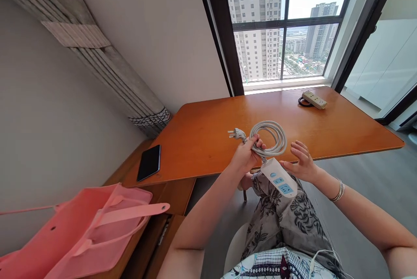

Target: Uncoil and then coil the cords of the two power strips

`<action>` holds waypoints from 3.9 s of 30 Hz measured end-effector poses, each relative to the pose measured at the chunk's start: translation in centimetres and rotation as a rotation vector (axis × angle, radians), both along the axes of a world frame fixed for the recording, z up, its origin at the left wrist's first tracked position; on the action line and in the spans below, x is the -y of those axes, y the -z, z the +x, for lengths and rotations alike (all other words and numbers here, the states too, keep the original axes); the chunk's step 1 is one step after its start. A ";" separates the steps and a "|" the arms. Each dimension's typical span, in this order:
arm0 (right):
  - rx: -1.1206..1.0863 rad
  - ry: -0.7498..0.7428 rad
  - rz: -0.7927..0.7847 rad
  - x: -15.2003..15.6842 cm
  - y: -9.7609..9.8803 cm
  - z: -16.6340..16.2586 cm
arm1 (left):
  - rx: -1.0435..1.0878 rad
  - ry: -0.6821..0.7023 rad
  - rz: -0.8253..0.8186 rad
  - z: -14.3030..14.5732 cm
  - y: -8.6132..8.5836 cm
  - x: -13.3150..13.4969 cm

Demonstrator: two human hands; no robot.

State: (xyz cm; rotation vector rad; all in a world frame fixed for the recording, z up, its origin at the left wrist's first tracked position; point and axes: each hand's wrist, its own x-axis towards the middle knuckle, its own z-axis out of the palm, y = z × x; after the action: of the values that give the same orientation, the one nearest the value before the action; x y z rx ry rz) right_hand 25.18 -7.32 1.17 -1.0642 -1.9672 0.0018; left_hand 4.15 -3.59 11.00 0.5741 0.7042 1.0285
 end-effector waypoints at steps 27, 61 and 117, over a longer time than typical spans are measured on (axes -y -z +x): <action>-1.214 -0.281 -0.639 -1.9 -4.4 -6.0 | -0.043 -0.157 0.141 2.2 3.8 0.6; -1.501 -0.099 -0.680 -2.1 -2.9 -6.7 | 0.053 -0.012 0.164 2.9 7.1 0.0; -0.769 0.026 -0.560 -3.0 -4.4 -1.9 | -0.420 0.151 0.391 3.0 5.5 -2.2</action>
State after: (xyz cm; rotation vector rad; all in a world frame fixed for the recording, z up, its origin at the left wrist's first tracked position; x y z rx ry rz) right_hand 23.24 -4.37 5.58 -1.1938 -1.2601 0.8618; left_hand 7.12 -1.40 5.54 1.1893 0.8154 0.9160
